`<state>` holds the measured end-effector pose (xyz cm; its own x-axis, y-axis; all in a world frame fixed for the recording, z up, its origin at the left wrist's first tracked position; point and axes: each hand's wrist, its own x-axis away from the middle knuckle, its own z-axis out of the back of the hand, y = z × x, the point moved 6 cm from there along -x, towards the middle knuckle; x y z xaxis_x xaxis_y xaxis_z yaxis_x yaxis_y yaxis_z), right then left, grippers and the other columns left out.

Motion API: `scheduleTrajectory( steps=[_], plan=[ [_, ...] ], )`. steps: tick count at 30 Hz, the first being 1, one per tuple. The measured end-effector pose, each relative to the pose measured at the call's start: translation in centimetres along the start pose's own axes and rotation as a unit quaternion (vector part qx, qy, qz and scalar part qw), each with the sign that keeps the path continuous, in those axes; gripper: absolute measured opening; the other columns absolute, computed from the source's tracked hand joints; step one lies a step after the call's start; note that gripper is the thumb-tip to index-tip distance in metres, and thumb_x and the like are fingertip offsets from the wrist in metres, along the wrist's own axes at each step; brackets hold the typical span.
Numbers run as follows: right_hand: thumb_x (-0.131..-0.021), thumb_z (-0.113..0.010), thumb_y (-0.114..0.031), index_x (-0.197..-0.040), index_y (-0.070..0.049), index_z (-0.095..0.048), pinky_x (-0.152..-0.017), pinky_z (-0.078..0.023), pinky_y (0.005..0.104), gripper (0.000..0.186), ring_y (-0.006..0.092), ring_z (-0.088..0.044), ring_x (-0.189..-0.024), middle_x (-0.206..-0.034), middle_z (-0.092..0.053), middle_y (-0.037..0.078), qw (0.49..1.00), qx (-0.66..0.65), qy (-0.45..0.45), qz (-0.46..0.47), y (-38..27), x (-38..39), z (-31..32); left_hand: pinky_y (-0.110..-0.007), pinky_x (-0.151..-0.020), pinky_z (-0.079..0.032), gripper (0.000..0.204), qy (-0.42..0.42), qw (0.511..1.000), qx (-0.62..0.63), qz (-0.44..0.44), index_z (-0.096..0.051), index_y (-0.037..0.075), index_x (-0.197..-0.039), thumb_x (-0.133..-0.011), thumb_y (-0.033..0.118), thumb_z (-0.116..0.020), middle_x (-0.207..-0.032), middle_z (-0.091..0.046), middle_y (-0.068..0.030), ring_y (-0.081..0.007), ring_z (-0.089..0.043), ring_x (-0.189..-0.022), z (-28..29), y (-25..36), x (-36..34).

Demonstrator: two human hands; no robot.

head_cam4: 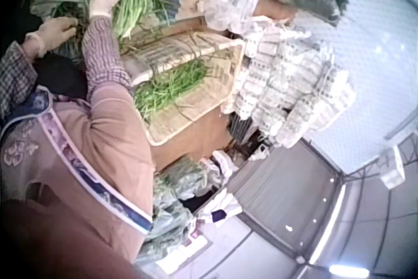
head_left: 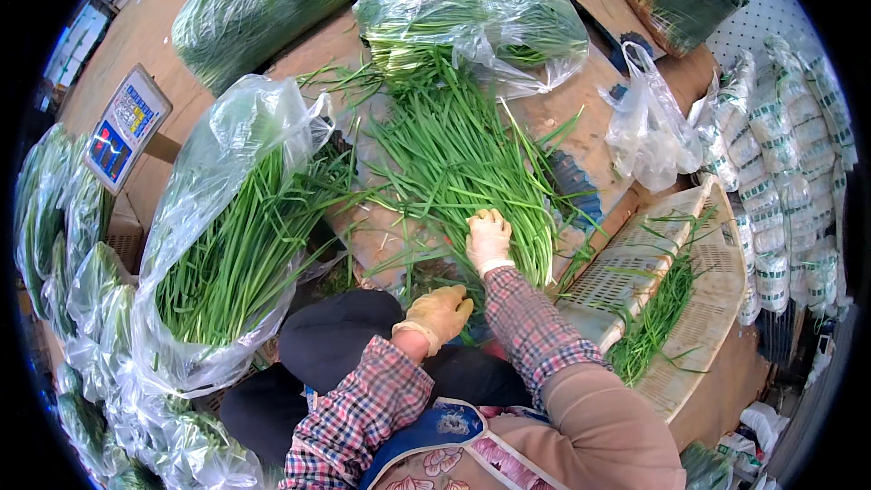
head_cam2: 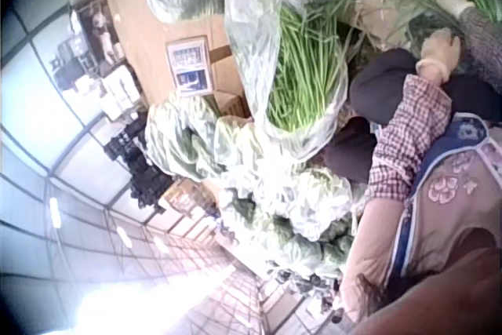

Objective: The person bundles bunches of green onions, weighs them on a scale, and places them into plastic bags.

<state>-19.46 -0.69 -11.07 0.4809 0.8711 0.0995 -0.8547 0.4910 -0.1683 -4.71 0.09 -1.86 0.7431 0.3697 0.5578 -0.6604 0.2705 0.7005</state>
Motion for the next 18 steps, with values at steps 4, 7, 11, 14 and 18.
scheduleTrajectory(
  steps=[4, 7, 11, 14, 18],
  plan=[
    [-0.075, -0.059, -0.006, -0.108, -0.003, -0.056, -0.095, -0.039, 0.0354, 0.033, 0.0293, -0.05, -0.111, -0.115, -0.055, 0.014, 0.95, -0.292, 0.111, 0.018, 3.2, 1.1, 4.9, -0.041, -0.083, -0.045, 0.038, 0.011, 0.999, -0.016, -0.031, -0.056, 0.006, -0.111, -0.086, 0.033, -0.046, -0.104, -0.06, -0.0193, -0.0355, -0.057, -0.097, -0.3, -0.1, -0.2],
    [-0.081, -0.052, -0.006, -0.115, -0.002, -0.05, -0.096, -0.038, 0.0331, 0.035, 0.0249, -0.051, -0.107, -0.115, -0.054, 0.014, 0.894, -0.415, 0.124, -0.11, 8.4, 2.2, 9.8, -0.041, -0.083, -0.045, 0.038, 0.01, 0.999, -0.019, -0.047, -0.056, 0.006, -0.11, -0.087, 0.033, -0.045, -0.103, -0.06, -0.0195, -0.0355, -0.057, -0.096, -0.7, 0.4, -0.5],
    [-0.082, -0.05, -0.009, -0.111, -0.002, -0.051, -0.09, -0.04, 0.0303, 0.03, 0.0198, -0.052, -0.096, -0.103, -0.056, 0.013, 0.881, -0.445, 0.07, -0.146, 11.5, 0.6, 11.2, -0.041, -0.083, -0.045, 0.037, -0.029, 0.999, -0.023, -0.039, -0.056, 0.005, -0.108, -0.087, 0.033, -0.044, -0.102, -0.06, -0.0193, -0.0354, -0.057, -0.096, -1.1, 0.2, -0.8],
    [-0.078, -0.061, -0.033, -0.131, 0.0, -0.037, -0.101, -0.03, 0.0339, 0.067, 0.029, -0.041, -0.12, -0.129, -0.043, 0.02, 0.915, -0.329, -0.027, -0.232, 12.3, -0.6, 8.6, -0.042, -0.083, -0.044, 0.037, -0.032, 0.999, -0.013, -0.042, -0.056, 0.004, -0.106, -0.087, 0.033, -0.044, -0.101, -0.06, -0.0196, -0.0359, -0.056, -0.096, -1.1, 0.1, -0.8],
    [-0.058, -0.075, -0.054, -0.141, 0.002, -0.008, -0.109, -0.02, 0.0338, 0.121, 0.0311, -0.022, -0.133, -0.143, -0.023, 0.024, 0.949, -0.138, -0.125, -0.254, 12.6, -2.4, 1.6, -0.043, -0.083, -0.044, 0.037, -0.023, 0.999, -0.012, -0.037, -0.055, 0.003, -0.105, -0.087, 0.033, -0.044, -0.101, -0.06, -0.02, -0.0367, -0.056, -0.096, -1.1, 0.1, -0.9]
  ],
)
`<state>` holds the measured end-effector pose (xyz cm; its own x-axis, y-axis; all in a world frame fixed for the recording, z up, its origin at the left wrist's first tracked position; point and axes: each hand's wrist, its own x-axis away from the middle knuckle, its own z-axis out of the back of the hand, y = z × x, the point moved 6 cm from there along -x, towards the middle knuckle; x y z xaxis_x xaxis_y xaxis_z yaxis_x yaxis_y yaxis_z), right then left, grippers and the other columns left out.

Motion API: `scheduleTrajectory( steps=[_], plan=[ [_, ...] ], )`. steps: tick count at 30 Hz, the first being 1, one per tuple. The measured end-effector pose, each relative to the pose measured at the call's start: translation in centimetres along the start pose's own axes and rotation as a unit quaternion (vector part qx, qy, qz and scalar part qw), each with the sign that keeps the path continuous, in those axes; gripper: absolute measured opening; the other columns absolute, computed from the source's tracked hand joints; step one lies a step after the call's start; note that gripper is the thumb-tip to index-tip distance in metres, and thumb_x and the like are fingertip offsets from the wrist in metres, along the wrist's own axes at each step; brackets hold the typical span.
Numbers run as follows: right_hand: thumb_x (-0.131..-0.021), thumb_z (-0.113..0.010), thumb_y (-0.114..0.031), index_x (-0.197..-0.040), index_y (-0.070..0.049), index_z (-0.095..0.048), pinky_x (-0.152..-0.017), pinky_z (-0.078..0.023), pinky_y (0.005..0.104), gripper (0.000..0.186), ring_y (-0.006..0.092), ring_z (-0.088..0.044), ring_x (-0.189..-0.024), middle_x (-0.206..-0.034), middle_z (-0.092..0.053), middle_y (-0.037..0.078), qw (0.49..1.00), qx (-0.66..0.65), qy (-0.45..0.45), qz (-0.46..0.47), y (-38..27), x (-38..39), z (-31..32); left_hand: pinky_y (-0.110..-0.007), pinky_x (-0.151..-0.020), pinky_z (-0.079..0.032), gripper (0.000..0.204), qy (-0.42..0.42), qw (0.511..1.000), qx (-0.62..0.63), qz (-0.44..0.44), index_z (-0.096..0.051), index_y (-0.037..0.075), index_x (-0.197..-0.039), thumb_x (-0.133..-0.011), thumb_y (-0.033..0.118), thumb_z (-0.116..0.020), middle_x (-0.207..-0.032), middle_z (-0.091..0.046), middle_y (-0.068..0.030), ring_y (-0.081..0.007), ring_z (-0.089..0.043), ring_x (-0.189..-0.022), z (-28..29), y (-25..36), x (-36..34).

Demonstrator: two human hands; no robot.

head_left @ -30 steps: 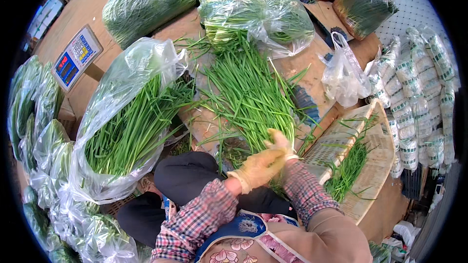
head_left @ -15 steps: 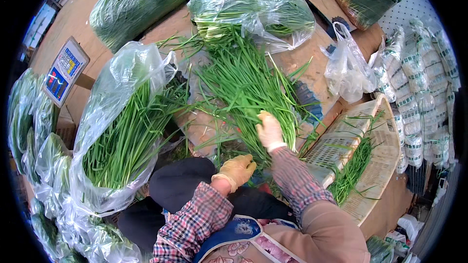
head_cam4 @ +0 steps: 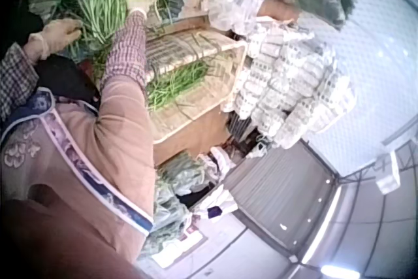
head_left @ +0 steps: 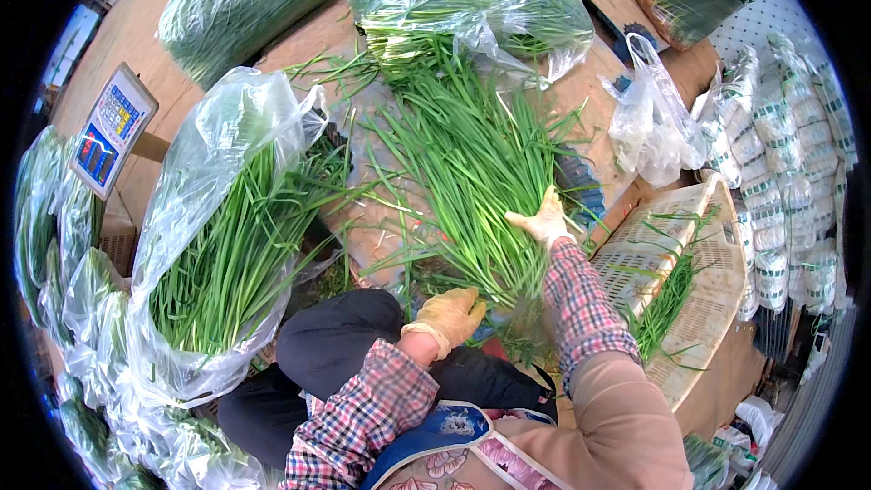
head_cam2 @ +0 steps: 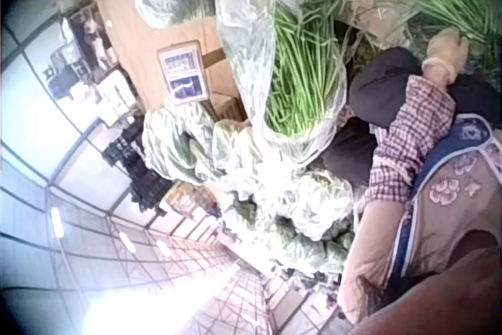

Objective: The person bundles bunches of green onions, weighs them on a scale, and places them into plastic bags.

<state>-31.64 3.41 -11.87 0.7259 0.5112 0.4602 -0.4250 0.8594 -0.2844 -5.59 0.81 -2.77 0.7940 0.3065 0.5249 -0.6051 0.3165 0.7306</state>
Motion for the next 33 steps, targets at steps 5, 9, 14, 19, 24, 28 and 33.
scheduleTrajectory(
  steps=[5, 9, 14, 19, 24, 28, 33],
  plan=[
    [-0.058, -0.079, -0.047, -0.14, 0.002, -0.014, -0.101, -0.036, 0.0351, 0.115, 0.0341, -0.045, -0.119, -0.129, -0.044, 0.024, 0.997, -0.042, -0.051, -0.046, -0.3, -1.1, -1.7, -0.043, -0.083, -0.044, 0.037, 0.01, 1.0, -0.004, 0.007, -0.055, 0.003, -0.105, -0.087, 0.034, -0.044, -0.102, -0.059, -0.0206, -0.0371, -0.055, -0.096, 0.3, -0.7, 0.5],
    [-0.066, -0.078, -0.027, -0.132, 0.005, -0.034, -0.093, -0.041, 0.0314, 0.085, 0.0229, -0.054, -0.105, -0.12, -0.054, 0.019, 0.962, -0.238, -0.133, 0.001, 0.8, -1.6, -1.6, -0.043, -0.083, -0.044, 0.036, -0.006, 1.0, -0.002, -0.001, -0.056, 0.003, -0.104, -0.087, 0.033, -0.044, -0.102, -0.059, -0.0206, -0.0371, -0.055, -0.096, -0.1, 0.0, -0.3],
    [-0.069, -0.074, -0.023, -0.116, 0.006, -0.051, -0.099, -0.033, 0.0306, 0.06, 0.018, -0.048, -0.11, -0.108, -0.059, 0.014, 0.867, -0.483, -0.12, -0.026, -4.1, 6.5, 7.1, -0.044, -0.082, -0.044, 0.035, 0.021, 1.0, 0.005, -0.014, -0.056, 0.003, -0.102, -0.087, 0.033, -0.045, -0.101, -0.059, -0.0206, -0.0377, -0.056, -0.095, -0.1, 0.2, -0.1],
    [-0.062, -0.076, -0.033, -0.11, -0.006, -0.058, -0.093, -0.037, 0.036, 0.058, 0.0217, -0.05, -0.104, -0.114, -0.054, 0.01, 0.881, -0.47, 0.03, -0.037, -0.7, 8.6, 13.1, -0.044, -0.081, -0.044, 0.035, 0.023, 0.999, -0.013, -0.022, -0.056, 0.002, -0.097, -0.086, 0.033, -0.045, -0.098, -0.06, -0.0204, -0.0374, -0.056, -0.094, 0.2, 0.4, -0.3],
    [-0.064, -0.074, -0.025, -0.11, -0.004, -0.055, -0.071, -0.052, 0.0371, 0.054, 0.0233, -0.059, -0.081, -0.097, -0.06, 0.01, 0.77, -0.623, 0.124, -0.056, 1.4, 17.2, 23.8, -0.044, -0.08, -0.044, 0.035, 0.028, 0.999, -0.022, -0.02, -0.057, 0.003, -0.098, -0.086, 0.034, -0.045, -0.096, -0.061, -0.0198, -0.0371, -0.057, -0.093, -0.2, -0.2, -0.1],
    [-0.074, -0.068, -0.025, -0.106, -0.003, -0.056, -0.061, -0.054, 0.031, 0.041, 0.0185, -0.06, -0.067, -0.089, -0.062, 0.006, 0.786, -0.592, 0.178, -0.003, 12.4, 20.1, 31.0, -0.043, -0.081, -0.045, 0.035, 0.017, 0.999, -0.018, -0.021, -0.058, 0.003, -0.096, -0.086, 0.034, -0.046, -0.095, -0.061, -0.0186, -0.0368, -0.057, -0.092, -0.1, 0.3, -0.1],
    [-0.076, -0.065, -0.02, -0.117, 0.004, -0.051, -0.073, -0.051, 0.0309, 0.049, 0.0206, -0.06, -0.082, -0.102, -0.061, 0.011, 0.872, -0.383, 0.298, -0.07, 23.3, 25.6, 33.2, -0.043, -0.081, -0.044, 0.035, 0.026, 0.998, -0.037, -0.035, -0.058, 0.004, -0.098, -0.086, 0.034, -0.046, -0.097, -0.061, -0.0183, -0.0362, -0.057, -0.094, -0.3, 0.6, 0.1]
  ],
)
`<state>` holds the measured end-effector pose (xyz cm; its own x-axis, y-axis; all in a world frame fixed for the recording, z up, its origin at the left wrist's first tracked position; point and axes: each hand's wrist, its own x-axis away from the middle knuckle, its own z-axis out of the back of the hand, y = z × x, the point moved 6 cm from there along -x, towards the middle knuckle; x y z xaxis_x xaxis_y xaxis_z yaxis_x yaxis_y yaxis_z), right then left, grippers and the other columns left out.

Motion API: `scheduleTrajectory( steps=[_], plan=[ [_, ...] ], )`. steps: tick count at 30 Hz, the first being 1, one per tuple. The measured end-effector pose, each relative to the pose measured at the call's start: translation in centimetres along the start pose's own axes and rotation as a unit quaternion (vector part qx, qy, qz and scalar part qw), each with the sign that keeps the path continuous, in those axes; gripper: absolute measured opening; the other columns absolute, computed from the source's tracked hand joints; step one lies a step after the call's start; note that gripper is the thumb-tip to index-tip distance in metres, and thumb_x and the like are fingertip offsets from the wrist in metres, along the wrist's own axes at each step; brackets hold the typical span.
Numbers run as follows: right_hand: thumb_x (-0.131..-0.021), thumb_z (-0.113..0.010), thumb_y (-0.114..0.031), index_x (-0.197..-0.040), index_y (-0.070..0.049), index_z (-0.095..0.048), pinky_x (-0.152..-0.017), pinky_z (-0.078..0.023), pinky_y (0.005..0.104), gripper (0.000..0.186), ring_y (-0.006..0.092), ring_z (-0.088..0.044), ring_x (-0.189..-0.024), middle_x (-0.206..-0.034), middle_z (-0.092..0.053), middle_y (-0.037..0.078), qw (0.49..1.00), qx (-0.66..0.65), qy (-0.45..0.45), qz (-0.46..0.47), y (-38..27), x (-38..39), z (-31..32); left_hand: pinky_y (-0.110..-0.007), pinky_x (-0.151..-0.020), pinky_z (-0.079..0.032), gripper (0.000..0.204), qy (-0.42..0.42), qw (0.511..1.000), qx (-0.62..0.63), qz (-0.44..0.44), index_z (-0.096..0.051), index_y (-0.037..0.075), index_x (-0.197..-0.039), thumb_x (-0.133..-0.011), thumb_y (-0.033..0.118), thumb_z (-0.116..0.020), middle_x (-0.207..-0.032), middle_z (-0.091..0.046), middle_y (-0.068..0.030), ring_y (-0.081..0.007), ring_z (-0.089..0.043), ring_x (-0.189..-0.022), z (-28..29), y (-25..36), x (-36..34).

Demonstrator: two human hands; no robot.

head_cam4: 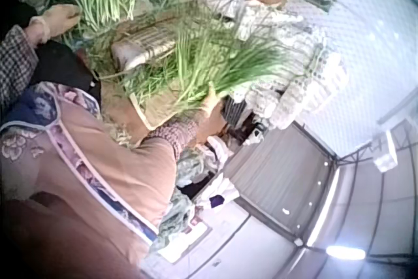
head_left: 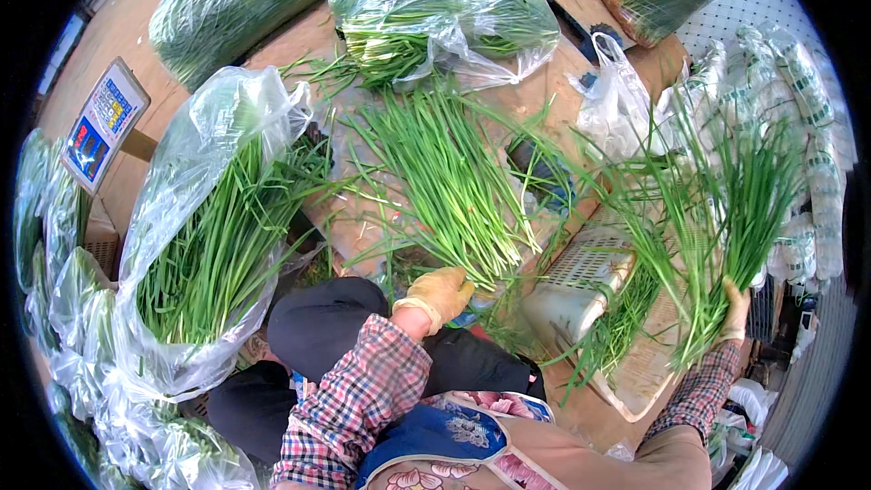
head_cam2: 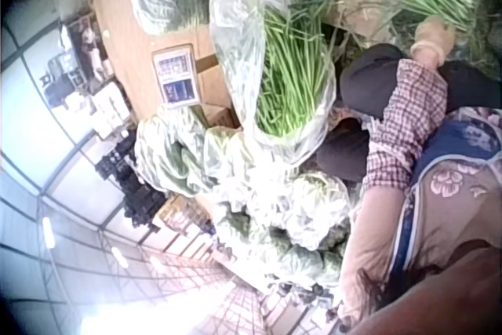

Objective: The person bundles bunches of green onions, weighs them on a scale, and places them into plastic bags.

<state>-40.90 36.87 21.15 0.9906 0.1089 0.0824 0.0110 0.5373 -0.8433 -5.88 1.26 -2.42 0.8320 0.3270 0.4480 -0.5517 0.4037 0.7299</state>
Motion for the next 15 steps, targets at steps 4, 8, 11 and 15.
scheduleTrajectory(
  steps=[4, 8, 11, 15],
  plan=[
    [-0.067, -0.073, -0.017, -0.125, 0.002, -0.045, -0.094, -0.04, 0.0359, 0.067, 0.0269, -0.052, -0.109, -0.122, -0.053, 0.019, 0.915, 0.354, -0.044, -0.19, 13.3, -1.9, 4.4, -0.042, -0.083, -0.044, 0.038, -0.003, 1.0, 0.003, 0.001, -0.058, 0.004, -0.103, -0.086, 0.035, -0.045, -0.102, -0.06, -0.0182, -0.0356, -0.056, -0.097, 0.1, 0.4, 0.3],
    [-0.074, -0.067, -0.023, -0.129, 0.0, -0.041, -0.099, -0.036, 0.0333, 0.065, 0.0287, -0.047, -0.117, -0.122, -0.052, 0.022, 0.87, 0.485, 0.027, 0.085, 7.4, -2.6, -4.3, -0.041, -0.085, -0.043, 0.039, -0.012, 1.0, 0.005, 0.026, -0.057, 0.005, -0.107, -0.086, 0.035, -0.044, -0.106, -0.059, -0.0182, -0.0349, -0.055, -0.1, 0.1, -0.6, 0.5],
    [-0.081, -0.061, -0.016, -0.115, -0.003, -0.054, -0.087, -0.043, 0.0285, 0.037, 0.0198, -0.055, -0.101, -0.109, -0.06, 0.011, 0.943, 0.25, -0.074, 0.206, 1.0, -1.1, -14.6, -0.043, -0.084, -0.043, 0.036, -0.004, 1.0, 0.018, 0.022, -0.057, 0.004, -0.101, -0.086, 0.034, -0.044, -0.104, -0.059, -0.0189, -0.036, -0.055, -0.099, 0.0, -0.1, 0.4],
    [-0.083, -0.059, -0.02, -0.106, -0.005, -0.062, -0.083, -0.046, 0.0309, 0.028, 0.0216, -0.06, -0.092, -0.101, -0.064, 0.012, 0.877, 0.319, -0.305, 0.189, 4.2, 0.7, -29.2, -0.043, -0.084, -0.043, 0.035, -0.019, 0.998, 0.015, 0.056, -0.057, 0.005, -0.101, -0.086, 0.035, -0.045, -0.104, -0.059, -0.019, -0.0363, -0.055, -0.098, 0.3, -0.4, 0.4]
  ],
)
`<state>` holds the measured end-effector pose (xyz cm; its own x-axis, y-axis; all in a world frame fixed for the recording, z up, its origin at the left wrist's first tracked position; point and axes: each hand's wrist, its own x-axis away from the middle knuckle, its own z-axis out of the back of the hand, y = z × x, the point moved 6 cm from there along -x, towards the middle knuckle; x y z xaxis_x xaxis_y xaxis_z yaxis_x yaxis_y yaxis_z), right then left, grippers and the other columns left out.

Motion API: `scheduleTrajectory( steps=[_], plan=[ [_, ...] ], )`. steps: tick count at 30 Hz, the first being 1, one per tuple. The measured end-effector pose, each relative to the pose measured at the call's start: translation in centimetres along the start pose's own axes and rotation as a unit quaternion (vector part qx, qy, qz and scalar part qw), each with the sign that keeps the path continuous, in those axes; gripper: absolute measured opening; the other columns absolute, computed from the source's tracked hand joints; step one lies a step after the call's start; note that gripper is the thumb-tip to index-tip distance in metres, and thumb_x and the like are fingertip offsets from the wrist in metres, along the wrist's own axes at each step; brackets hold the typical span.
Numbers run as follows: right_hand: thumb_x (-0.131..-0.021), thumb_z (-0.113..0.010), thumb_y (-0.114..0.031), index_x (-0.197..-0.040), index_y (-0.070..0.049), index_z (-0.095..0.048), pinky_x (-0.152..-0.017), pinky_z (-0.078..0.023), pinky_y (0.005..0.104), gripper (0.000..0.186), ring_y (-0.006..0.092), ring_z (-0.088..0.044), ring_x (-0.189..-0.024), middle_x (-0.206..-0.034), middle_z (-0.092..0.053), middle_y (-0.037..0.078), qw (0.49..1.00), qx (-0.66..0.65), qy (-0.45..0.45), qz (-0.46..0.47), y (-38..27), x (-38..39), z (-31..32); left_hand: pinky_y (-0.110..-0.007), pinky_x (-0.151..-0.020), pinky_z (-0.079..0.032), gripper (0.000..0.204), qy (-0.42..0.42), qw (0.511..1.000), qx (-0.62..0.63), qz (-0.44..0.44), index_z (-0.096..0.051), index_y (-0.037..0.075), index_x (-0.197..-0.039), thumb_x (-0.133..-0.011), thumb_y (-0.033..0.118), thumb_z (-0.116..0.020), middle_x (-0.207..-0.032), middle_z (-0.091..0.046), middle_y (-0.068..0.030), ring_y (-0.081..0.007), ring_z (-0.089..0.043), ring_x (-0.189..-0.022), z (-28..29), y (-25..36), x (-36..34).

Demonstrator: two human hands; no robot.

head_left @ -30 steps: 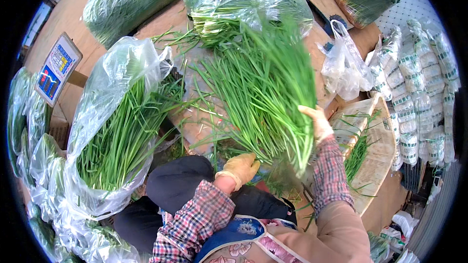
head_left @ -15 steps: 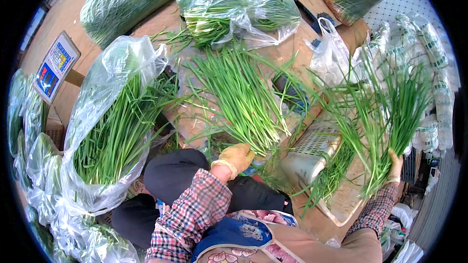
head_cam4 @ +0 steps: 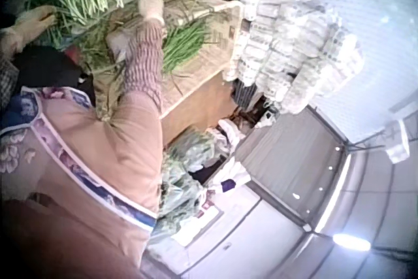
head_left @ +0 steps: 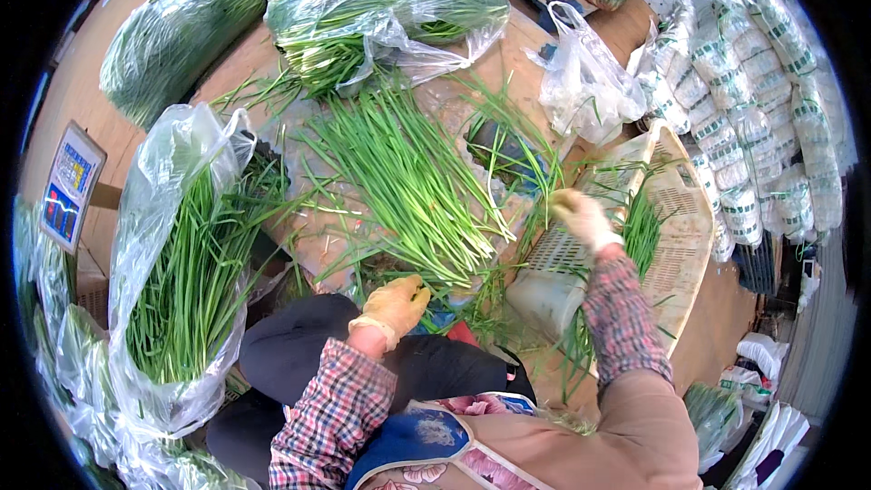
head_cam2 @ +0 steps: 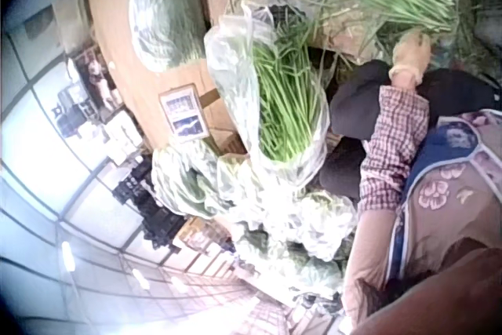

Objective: The person bundles bunches of green onions, weighs them on a scale, and places them into plastic bags.

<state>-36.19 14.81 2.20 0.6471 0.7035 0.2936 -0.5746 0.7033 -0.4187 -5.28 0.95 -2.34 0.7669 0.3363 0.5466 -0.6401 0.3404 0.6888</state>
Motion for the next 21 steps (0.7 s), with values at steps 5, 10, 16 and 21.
scheduleTrajectory(
  steps=[5, 10, 16, 21],
  plan=[
    [-0.078, -0.062, -0.024, -0.106, -0.006, -0.062, -0.082, -0.046, 0.0331, 0.033, 0.0255, -0.061, -0.092, -0.099, -0.064, 0.014, 0.983, -0.011, -0.058, -0.174, 10.0, -4.6, -11.2, -0.042, -0.083, -0.043, 0.034, 0.0, 0.999, 0.005, 0.034, -0.057, 0.006, -0.102, -0.086, 0.035, -0.047, -0.102, -0.06, -0.019, -0.0366, -0.056, -0.097, -0.1, 0.2, 0.1],
    [-0.071, -0.071, -0.026, -0.099, -0.004, -0.061, -0.084, -0.046, 0.0393, 0.037, 0.0306, -0.057, -0.1, -0.101, -0.062, 0.017, 0.991, 0.072, -0.014, -0.116, 4.7, -4.8, -16.0, -0.04, -0.079, -0.046, 0.038, 0.02, 0.999, -0.013, 0.033, -0.056, 0.009, -0.112, -0.086, 0.036, -0.049, -0.097, -0.062, -0.0174, -0.0347, -0.059, -0.091, -1.3, -2.5, -0.3],
    [-0.078, -0.063, -0.023, -0.107, -0.006, -0.056, -0.085, -0.045, 0.0411, 0.034, 0.0366, -0.056, -0.097, -0.096, -0.06, 0.022, 0.975, 0.021, 0.012, -0.223, 7.6, -6.2, -15.5, -0.041, -0.086, -0.043, 0.039, -0.046, 0.997, -0.02, 0.062, -0.055, 0.006, -0.112, -0.088, 0.035, -0.046, -0.108, -0.059, -0.019, -0.0358, -0.055, -0.101, -0.8, -0.5, -0.9],
    [-0.089, -0.051, -0.008, -0.126, -0.013, -0.049, -0.061, -0.046, 0.0241, 0.037, 0.0108, -0.059, -0.074, -0.088, -0.065, 0.007, 0.961, -0.2, 0.188, -0.043, 2.3, -5.5, -7.8, -0.041, -0.084, -0.045, 0.04, -0.017, 0.999, -0.012, 0.041, -0.054, 0.007, -0.114, -0.087, 0.035, -0.047, -0.106, -0.059, -0.0187, -0.0353, -0.056, -0.099, -0.4, -1.1, -0.2]
  ],
)
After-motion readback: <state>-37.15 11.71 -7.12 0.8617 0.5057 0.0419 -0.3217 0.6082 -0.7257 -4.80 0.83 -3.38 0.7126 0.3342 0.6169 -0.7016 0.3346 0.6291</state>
